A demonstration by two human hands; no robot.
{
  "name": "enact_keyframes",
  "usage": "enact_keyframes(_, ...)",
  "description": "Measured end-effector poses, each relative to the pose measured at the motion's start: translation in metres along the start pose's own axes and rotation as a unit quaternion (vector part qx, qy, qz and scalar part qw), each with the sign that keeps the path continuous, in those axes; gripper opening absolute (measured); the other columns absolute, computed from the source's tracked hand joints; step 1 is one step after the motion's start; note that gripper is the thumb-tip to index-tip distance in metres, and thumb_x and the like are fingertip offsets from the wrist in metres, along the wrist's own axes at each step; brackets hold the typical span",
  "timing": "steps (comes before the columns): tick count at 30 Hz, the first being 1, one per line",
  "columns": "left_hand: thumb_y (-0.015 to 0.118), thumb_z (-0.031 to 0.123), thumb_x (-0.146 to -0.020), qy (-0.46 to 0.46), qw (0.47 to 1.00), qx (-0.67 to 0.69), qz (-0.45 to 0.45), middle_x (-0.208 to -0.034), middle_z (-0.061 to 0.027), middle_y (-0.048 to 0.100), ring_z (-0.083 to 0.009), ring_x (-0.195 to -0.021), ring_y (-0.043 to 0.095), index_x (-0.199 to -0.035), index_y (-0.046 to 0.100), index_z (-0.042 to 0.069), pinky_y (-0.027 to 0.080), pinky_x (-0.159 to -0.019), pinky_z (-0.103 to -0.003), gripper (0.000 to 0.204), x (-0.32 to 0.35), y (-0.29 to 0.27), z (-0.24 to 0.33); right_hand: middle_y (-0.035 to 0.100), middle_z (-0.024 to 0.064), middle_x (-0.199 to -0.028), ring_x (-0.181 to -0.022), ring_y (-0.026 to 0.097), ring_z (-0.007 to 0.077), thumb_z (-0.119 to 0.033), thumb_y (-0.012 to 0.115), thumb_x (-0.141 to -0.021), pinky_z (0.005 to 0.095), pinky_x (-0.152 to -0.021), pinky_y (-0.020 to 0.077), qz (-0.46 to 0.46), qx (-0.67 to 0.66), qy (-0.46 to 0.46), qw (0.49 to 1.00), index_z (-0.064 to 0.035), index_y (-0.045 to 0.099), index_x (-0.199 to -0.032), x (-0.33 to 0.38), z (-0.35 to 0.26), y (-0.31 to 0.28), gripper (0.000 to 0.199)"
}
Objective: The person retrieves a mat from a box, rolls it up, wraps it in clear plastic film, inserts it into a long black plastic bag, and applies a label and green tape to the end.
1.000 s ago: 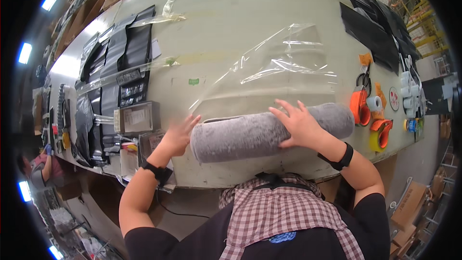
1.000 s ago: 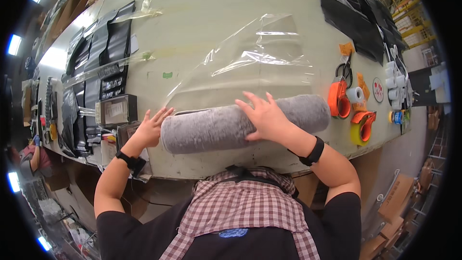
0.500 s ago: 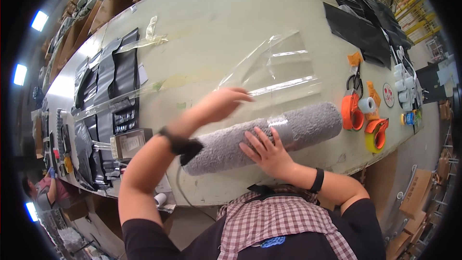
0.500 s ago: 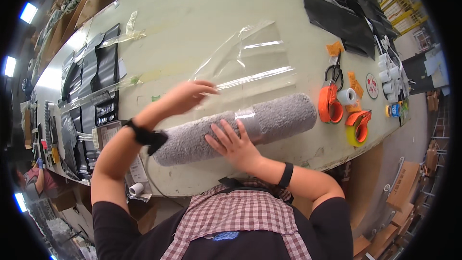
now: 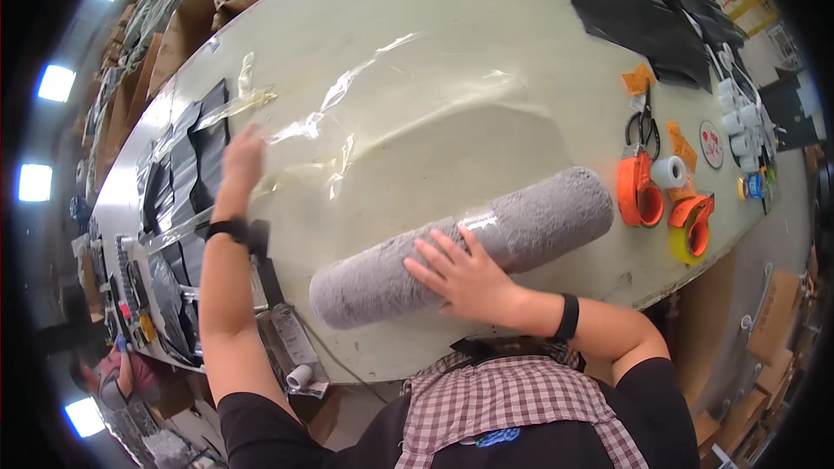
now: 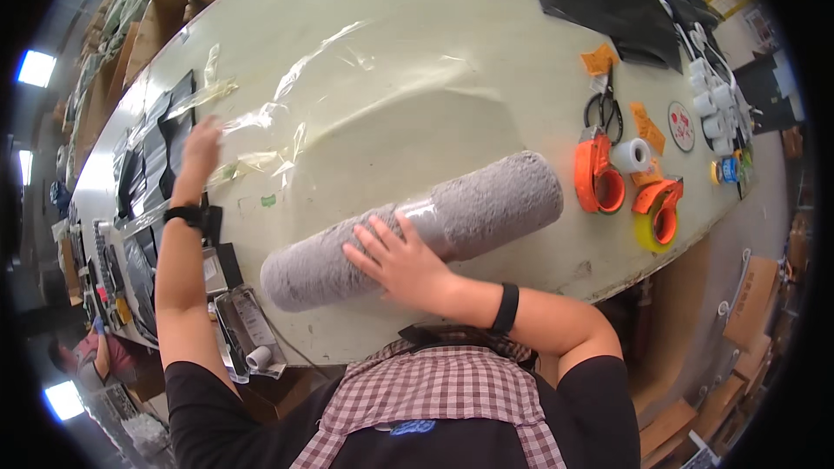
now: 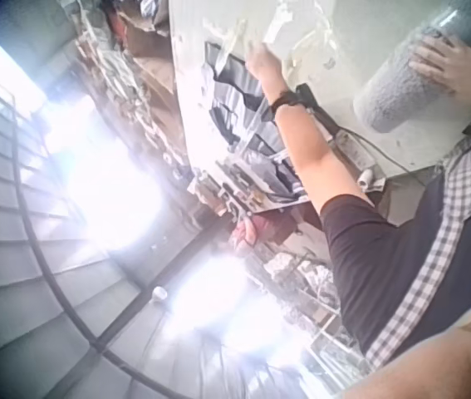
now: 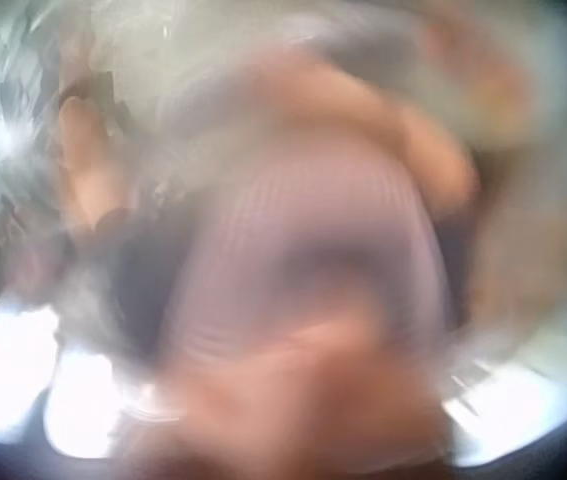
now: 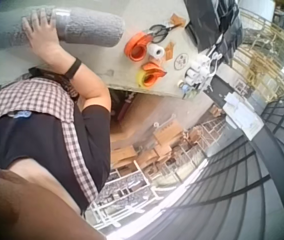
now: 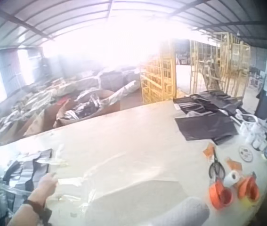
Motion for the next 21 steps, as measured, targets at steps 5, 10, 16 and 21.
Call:
enact_keyframes(5, 0.055, -0.002, -0.075, -0.194, 0.943, 0.162, 0.216, -0.118, -0.0158, 0.057, -0.0314, -0.098, 0.058, -0.111, 0.060, 0.010, 0.048, -0.080, -0.038, 0.039, 0.089, -0.094, -0.009, 0.052, 0.0164, -0.123, -0.113, 0.050, 0.0309, -0.065, 0.064, -0.068, 0.0422, -0.098, 0.0359, -0.141, -0.159, -0.003, 0.977, -0.0057, 0.044, -0.132, -0.075, 0.063, 0.011, 0.089)
enact_keyframes(10, 0.062, 0.023, -0.085, -0.250, 0.907, 0.333, 0.056, -0.102, -0.0141, 0.064, -0.0239, -0.087, 0.063, -0.104, 0.064, 0.005, 0.048, -0.074, -0.034, 0.026, 0.128, -0.079, 0.080, 0.052, 0.0152, -0.123, -0.112, 0.051, 0.0303, -0.066, 0.066, -0.065, 0.0401, -0.095, 0.0380, -0.089, -0.120, -0.029, 0.988, -0.0072, 0.044, -0.132, -0.097, 0.079, 0.015, 0.092)
enact_keyframes(16, 0.064, 0.035, -0.083, -0.280, 0.867, 0.403, -0.086, -0.090, -0.0124, 0.068, -0.0211, -0.086, 0.066, -0.101, 0.067, 0.004, 0.049, -0.074, -0.034, 0.036, 0.105, 0.016, 0.092, 0.054, 0.0142, -0.116, -0.107, 0.053, 0.0306, -0.061, 0.076, -0.055, 0.0397, -0.092, 0.0410, -0.124, -0.023, -0.034, 0.991, -0.0107, 0.042, -0.133, -0.090, 0.055, 0.007, 0.099)
enact_keyframes(21, 0.063, 0.031, -0.083, -0.452, 0.826, 0.331, -0.051, -0.082, -0.0154, 0.067, -0.0194, -0.080, 0.066, -0.090, 0.068, 0.002, 0.050, -0.070, -0.032, 0.030, 0.127, 0.060, 0.015, 0.060, 0.0145, -0.111, -0.106, 0.056, 0.0316, -0.054, 0.076, -0.057, 0.0386, -0.087, 0.0460, -0.211, -0.156, 0.029, 0.965, -0.0120, 0.043, -0.132, -0.114, 0.077, 0.011, 0.092)
Point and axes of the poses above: each hand's wrist, its own x-axis away from the middle knuckle, its own y-axis out of the palm, z = x × y, the point moved 6 cm from there along -x, towards the middle knuckle
